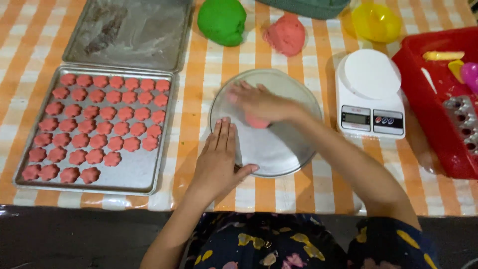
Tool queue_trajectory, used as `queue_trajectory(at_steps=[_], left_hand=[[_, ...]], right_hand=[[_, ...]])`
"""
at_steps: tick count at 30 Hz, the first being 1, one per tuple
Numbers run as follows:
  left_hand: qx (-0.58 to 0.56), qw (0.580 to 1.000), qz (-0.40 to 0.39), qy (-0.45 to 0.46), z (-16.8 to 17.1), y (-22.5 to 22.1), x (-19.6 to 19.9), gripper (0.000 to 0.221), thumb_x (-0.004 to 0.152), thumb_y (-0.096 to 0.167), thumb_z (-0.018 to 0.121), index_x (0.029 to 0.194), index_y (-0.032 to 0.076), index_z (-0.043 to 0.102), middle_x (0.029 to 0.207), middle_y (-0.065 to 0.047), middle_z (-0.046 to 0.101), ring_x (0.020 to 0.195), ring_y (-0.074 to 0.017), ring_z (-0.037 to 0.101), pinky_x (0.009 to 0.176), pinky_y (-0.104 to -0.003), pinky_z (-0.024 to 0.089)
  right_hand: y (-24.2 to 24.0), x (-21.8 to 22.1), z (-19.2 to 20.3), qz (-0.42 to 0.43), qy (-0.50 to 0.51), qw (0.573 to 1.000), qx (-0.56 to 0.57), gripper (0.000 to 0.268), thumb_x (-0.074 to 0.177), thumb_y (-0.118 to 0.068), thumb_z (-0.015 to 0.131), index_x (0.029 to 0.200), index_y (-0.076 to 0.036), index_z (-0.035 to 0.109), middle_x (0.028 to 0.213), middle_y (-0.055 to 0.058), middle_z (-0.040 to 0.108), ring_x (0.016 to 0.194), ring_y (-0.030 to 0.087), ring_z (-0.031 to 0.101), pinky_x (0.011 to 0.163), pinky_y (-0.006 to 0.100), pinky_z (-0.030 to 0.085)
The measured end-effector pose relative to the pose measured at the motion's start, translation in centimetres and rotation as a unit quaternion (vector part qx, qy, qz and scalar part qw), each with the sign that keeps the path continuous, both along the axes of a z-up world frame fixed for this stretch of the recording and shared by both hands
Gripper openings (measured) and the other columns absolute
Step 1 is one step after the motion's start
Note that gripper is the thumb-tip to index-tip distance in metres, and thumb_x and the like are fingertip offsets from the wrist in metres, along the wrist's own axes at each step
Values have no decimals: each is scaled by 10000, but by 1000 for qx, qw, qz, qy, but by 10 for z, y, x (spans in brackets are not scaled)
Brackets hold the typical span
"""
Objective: The person weighs small portions of pink dough, rolls them into balls, flattens them using a metal cylinder on a plate, and then uses a small cutter to create flower-shaped pieces which are placed on a tray.
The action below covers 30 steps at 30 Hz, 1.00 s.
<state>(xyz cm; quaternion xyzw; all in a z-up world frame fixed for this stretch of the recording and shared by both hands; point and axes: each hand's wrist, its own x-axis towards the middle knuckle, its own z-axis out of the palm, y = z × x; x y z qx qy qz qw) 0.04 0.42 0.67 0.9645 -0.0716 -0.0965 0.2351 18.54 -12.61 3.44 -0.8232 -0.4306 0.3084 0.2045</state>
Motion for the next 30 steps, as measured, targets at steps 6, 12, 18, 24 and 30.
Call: queue_trajectory(at_steps=[6,12,18,24,30], left_hand=[[-13,1000,-3,-10,-7,1,-2,1112,956,649,591,1552,-182,156,1636,-410,87,1552,-500,18,1230,-559,82],[-21,999,5,-33,-3,0,-1,1088,935,598,658,1542,-183,204,1627,-419,130,1545,-519,49,1212,-582,109],[-33,999,13,-35,-2,0,-2,1060,937,558,669,1537,-188,213,1623,-424,137,1545,-521,44,1207,-588,109],[-13,1000,7,-26,-6,1,0,1101,924,605,660,1547,-177,199,1643,-401,109,1552,-508,22,1211,-591,92],[-1,1000,8,-16,-5,-1,1,1120,926,630,643,1560,-164,173,1655,-385,83,1558,-488,11,1219,-581,89]], right_hand=[[-3,-43,-81,-52,-529,825,191,390,983,-549,526,1033,-224,736,1022,-17,738,1026,189,667,917,374,509],[-33,14,-51,-145,-372,863,308,422,1074,-392,485,765,-162,655,708,8,555,725,218,543,696,322,458],[-51,-21,-59,-64,-355,895,264,178,973,-306,609,994,-129,605,999,88,473,992,341,465,921,462,410],[-62,-28,9,-164,-264,902,300,250,1109,-232,488,1024,-101,682,1002,113,566,1025,342,593,928,442,477],[-10,-43,-19,-49,-399,916,-9,623,1020,-587,463,1457,-152,560,1555,178,485,1505,410,301,1151,736,176]])
